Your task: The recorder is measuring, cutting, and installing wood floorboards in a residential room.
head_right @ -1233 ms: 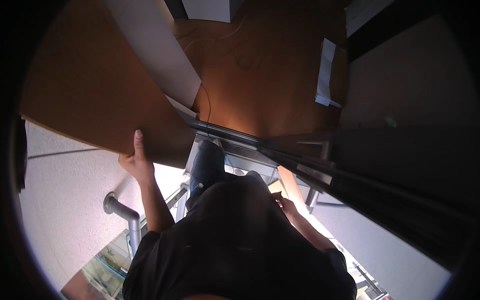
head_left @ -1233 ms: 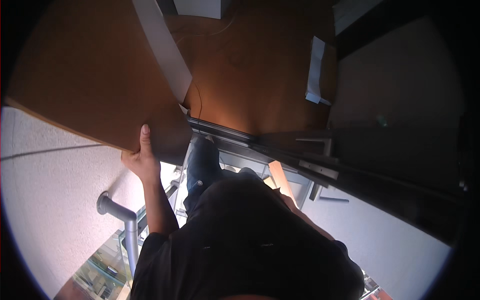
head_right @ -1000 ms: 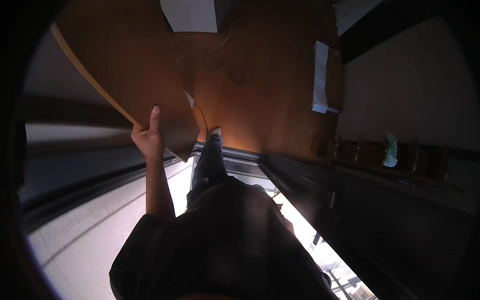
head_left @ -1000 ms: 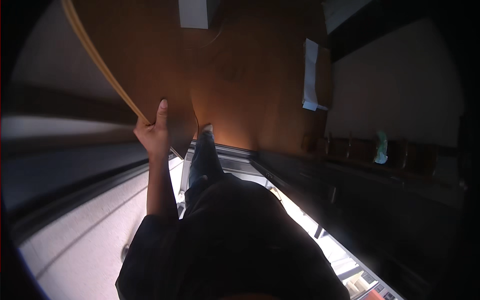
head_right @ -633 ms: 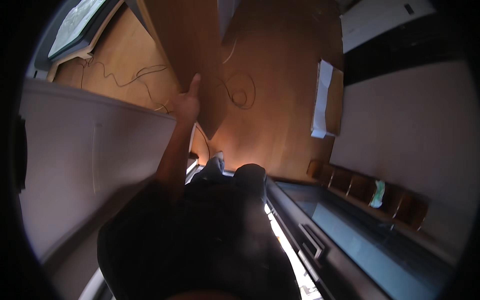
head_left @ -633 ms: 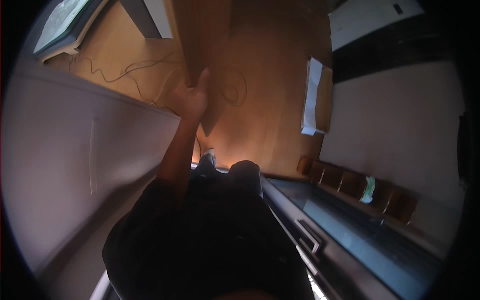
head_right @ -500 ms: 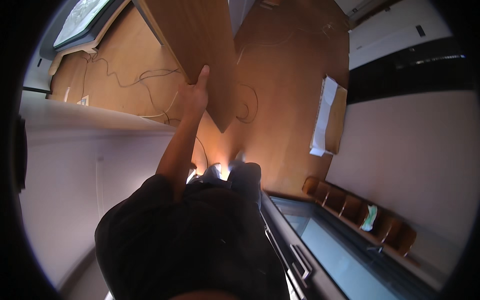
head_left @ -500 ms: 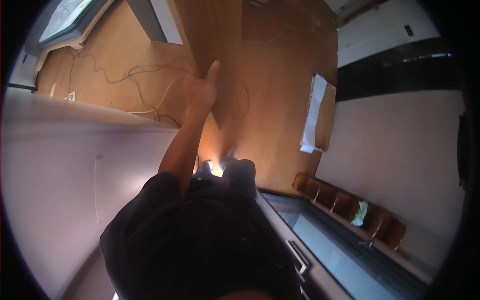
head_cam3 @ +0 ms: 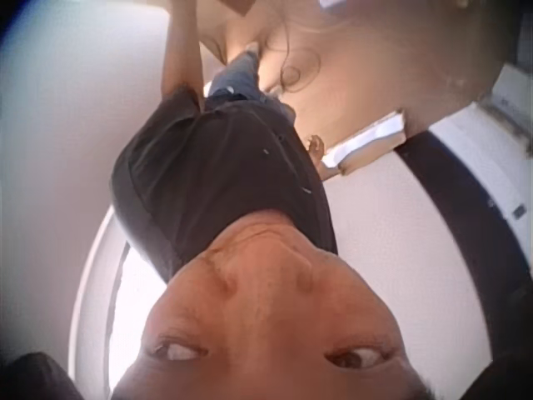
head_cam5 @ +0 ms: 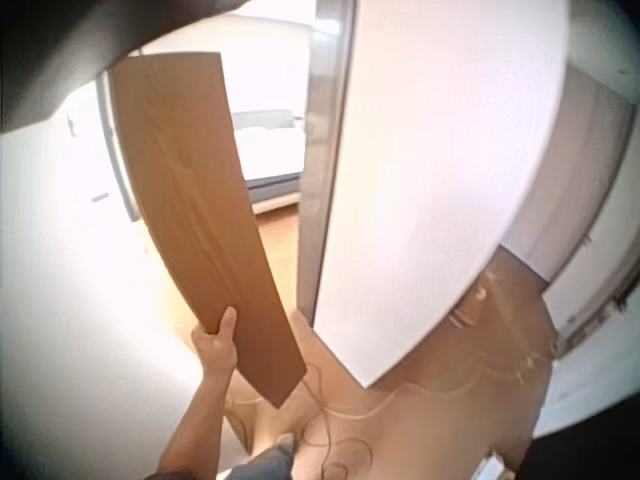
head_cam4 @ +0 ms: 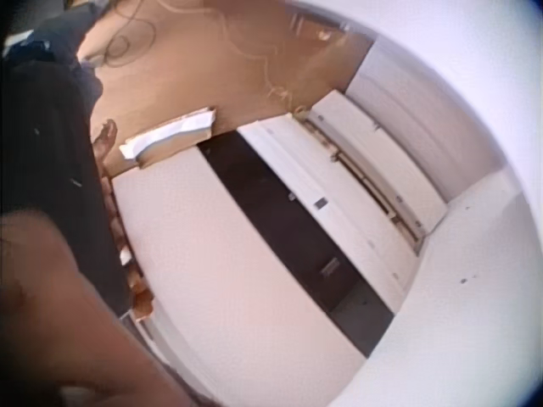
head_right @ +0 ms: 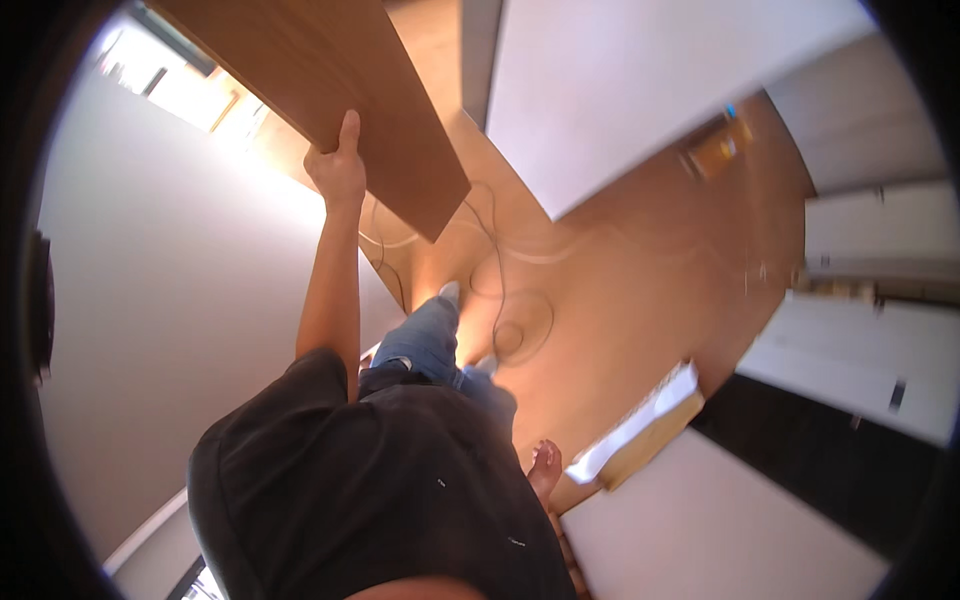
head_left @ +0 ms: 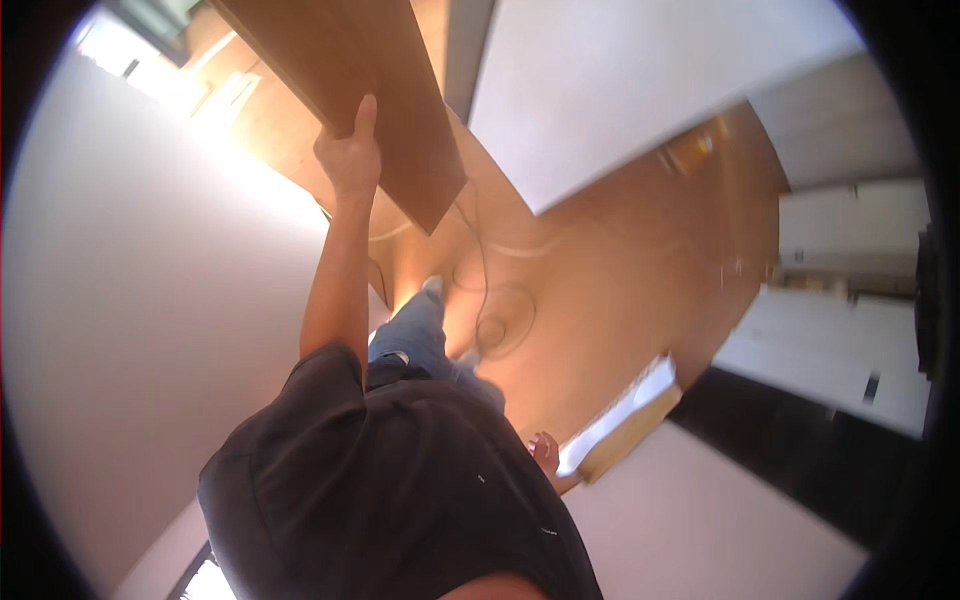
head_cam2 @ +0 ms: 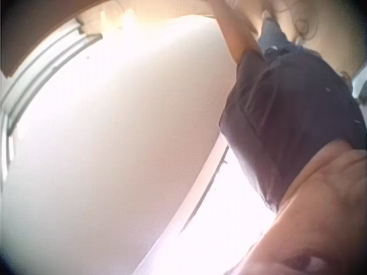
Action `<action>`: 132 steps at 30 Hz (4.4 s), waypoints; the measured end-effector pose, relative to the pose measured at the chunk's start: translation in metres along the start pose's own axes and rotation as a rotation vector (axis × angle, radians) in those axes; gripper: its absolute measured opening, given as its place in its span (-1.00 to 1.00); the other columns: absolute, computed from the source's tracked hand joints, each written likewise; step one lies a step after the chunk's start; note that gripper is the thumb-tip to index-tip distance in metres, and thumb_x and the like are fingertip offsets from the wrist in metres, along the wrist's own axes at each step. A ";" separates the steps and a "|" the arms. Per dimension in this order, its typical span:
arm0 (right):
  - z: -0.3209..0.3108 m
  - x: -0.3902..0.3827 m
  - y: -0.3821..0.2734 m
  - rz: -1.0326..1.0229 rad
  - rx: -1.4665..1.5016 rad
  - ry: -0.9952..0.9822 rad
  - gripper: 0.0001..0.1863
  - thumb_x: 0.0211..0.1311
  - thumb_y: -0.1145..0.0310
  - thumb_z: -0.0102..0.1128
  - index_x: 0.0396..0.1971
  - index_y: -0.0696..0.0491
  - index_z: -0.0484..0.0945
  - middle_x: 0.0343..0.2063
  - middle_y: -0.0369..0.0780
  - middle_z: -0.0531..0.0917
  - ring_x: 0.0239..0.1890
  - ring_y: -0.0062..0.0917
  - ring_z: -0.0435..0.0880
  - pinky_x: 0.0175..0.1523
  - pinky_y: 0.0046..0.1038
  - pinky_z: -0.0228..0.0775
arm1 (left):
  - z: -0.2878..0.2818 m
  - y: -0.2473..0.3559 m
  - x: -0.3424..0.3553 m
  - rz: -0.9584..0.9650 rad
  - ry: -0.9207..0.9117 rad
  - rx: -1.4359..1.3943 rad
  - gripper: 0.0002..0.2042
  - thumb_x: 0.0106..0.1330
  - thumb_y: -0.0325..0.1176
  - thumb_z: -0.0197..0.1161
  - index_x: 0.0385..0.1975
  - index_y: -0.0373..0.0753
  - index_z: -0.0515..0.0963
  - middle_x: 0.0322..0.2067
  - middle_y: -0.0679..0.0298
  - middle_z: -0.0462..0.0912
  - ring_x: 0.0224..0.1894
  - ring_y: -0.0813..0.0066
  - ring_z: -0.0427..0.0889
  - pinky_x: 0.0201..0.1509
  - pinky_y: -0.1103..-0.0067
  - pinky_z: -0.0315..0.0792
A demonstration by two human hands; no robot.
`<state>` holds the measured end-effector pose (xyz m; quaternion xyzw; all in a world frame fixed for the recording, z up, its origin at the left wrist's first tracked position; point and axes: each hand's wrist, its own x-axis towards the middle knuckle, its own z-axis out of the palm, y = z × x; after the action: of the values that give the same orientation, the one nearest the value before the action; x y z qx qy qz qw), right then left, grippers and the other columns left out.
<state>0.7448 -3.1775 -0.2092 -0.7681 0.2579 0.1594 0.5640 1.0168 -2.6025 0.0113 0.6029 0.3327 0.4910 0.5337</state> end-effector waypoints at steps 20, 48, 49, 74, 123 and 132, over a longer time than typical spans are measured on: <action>0.511 0.306 -0.498 -0.386 -0.707 -0.715 -0.59 0.45 0.22 0.18 0.12 0.20 0.57 -0.06 -0.11 0.72 -0.01 -0.42 0.70 0.13 -0.41 0.51 | -0.082 -0.165 0.393 -0.135 0.424 0.391 -0.67 0.42 -0.24 0.35 -0.05 -0.42 0.67 -0.15 0.16 0.78 -0.10 0.38 0.72 0.03 0.49 0.54; 1.557 0.298 -0.839 -0.724 -1.365 -1.243 -0.58 0.35 0.06 0.18 -0.02 0.07 0.67 -0.17 -0.05 0.75 -0.08 -0.18 0.74 0.03 -0.24 0.54 | -0.374 -0.398 1.036 -0.656 1.024 0.823 -0.62 0.36 -0.14 0.39 -0.09 -0.39 0.69 -0.20 -0.01 0.78 -0.16 0.12 0.76 -0.06 0.32 0.56; 1.586 0.293 -0.847 -0.726 -1.364 -1.243 -0.58 0.35 0.06 0.18 -0.02 0.07 0.67 -0.17 -0.05 0.75 -0.08 -0.18 0.74 0.03 -0.24 0.54 | -0.382 -0.402 1.078 -0.654 1.025 0.822 -0.62 0.36 -0.14 0.39 -0.09 -0.39 0.69 -0.20 -0.01 0.78 -0.16 0.12 0.76 -0.06 0.32 0.56; 2.504 0.253 -1.115 -0.503 -1.720 -1.317 -0.48 0.52 -0.08 -0.01 -0.01 0.07 0.70 -0.11 -0.16 0.76 0.00 -0.39 0.69 0.12 -0.35 0.44 | -0.566 -0.513 1.818 -0.106 1.979 0.246 -0.57 0.42 -0.25 0.37 0.09 -0.49 0.56 0.02 0.10 0.67 -0.02 0.31 0.66 0.04 0.49 0.65; 3.148 -0.185 -0.834 -0.675 0.369 -4.180 -0.24 0.44 -0.26 -0.05 -0.26 0.30 0.64 -0.34 0.14 0.71 -0.18 0.01 0.70 -0.01 -0.14 0.51 | -0.505 -1.120 2.392 1.166 2.668 0.597 -0.72 0.48 -0.16 0.18 0.04 -0.16 0.54 0.05 0.26 0.61 0.14 0.33 0.54 0.30 0.30 0.39; 3.155 -0.129 -0.679 -2.680 0.933 -3.580 -0.49 0.45 -0.10 0.06 -0.23 0.08 0.70 -0.34 0.05 0.69 -0.21 0.00 0.66 -0.06 -0.16 0.48 | -0.273 -1.276 2.345 1.369 2.952 0.545 -0.57 0.54 0.03 0.10 0.13 -0.20 0.50 0.01 0.28 0.62 0.17 0.40 0.47 0.40 0.31 0.24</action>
<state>1.1756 -0.0003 -0.5951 -0.5698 0.8191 -0.0609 0.0269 1.6104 -0.0798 -0.6846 0.2601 -0.2813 -0.6650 0.6411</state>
